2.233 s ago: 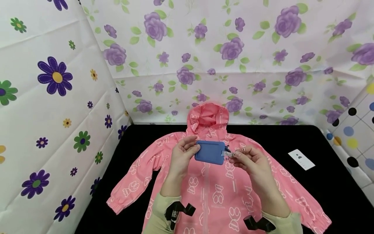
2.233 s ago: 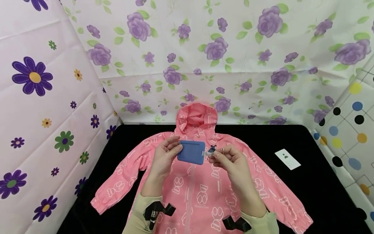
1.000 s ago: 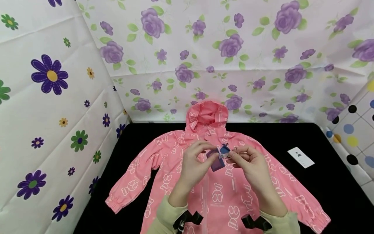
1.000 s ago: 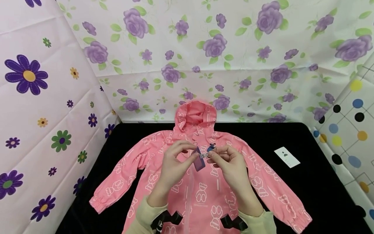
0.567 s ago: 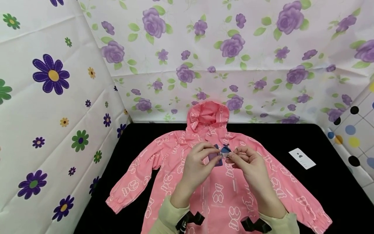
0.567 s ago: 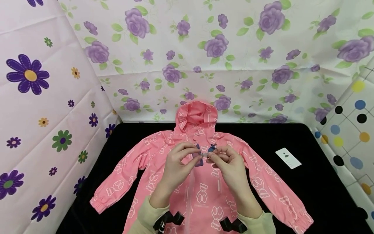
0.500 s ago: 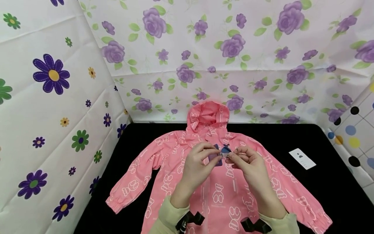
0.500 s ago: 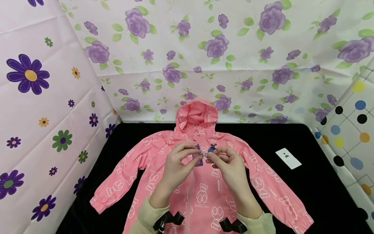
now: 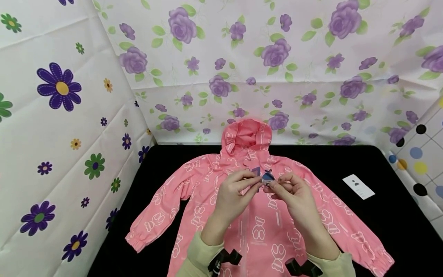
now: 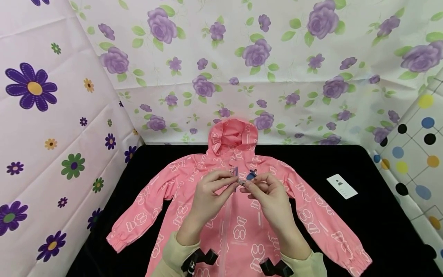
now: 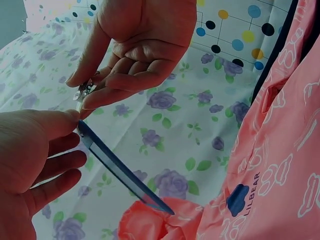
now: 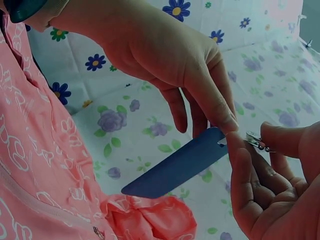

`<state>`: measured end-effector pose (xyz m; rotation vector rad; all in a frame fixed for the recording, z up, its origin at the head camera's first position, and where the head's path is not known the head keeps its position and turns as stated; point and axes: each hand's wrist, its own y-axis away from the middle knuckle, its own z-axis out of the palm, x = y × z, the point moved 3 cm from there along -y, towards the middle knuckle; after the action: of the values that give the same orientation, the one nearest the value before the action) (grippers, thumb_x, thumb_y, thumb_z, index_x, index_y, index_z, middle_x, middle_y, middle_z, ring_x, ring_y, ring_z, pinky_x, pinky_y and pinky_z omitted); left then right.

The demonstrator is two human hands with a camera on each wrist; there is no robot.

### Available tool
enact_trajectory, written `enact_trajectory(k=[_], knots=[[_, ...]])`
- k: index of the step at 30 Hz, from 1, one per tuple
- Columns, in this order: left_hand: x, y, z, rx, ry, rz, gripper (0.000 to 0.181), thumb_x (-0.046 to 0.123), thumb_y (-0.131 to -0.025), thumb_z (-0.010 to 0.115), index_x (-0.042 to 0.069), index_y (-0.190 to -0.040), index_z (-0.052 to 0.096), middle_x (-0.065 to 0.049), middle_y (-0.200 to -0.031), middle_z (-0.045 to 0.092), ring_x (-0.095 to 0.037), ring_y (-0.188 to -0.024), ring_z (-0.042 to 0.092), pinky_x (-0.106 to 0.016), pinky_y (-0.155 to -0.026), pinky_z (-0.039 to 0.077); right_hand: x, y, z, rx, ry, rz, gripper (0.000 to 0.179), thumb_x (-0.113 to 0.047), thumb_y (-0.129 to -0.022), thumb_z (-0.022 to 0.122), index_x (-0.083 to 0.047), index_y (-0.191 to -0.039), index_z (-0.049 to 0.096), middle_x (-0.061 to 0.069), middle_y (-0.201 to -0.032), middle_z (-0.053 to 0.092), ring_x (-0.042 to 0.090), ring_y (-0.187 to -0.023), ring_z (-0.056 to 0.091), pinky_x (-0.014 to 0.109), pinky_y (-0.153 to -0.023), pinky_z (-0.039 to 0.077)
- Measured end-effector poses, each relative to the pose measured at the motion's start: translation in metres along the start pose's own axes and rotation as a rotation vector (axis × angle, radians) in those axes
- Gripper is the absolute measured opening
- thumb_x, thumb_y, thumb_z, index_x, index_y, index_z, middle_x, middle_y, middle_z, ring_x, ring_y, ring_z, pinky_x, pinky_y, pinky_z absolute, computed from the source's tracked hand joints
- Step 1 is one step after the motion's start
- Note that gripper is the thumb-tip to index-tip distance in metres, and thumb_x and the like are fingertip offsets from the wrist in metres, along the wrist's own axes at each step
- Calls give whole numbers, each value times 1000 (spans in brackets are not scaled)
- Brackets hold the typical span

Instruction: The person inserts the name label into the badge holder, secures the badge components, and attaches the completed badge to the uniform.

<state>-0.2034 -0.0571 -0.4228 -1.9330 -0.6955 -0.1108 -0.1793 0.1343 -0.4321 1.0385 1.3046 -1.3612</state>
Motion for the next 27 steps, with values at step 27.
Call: enact_trajectory(k=[27], knots=[[-1,3,1,-38,-57,138,24,-2,-86,87,0,-109,83,-7,-100,78,-15,-87,75,-15,-80,59,-7,10,6,-56,254,-146,11,-4,-106,67,-2,-105,56,15,-125,76,18,-114,73,22,-92,60]])
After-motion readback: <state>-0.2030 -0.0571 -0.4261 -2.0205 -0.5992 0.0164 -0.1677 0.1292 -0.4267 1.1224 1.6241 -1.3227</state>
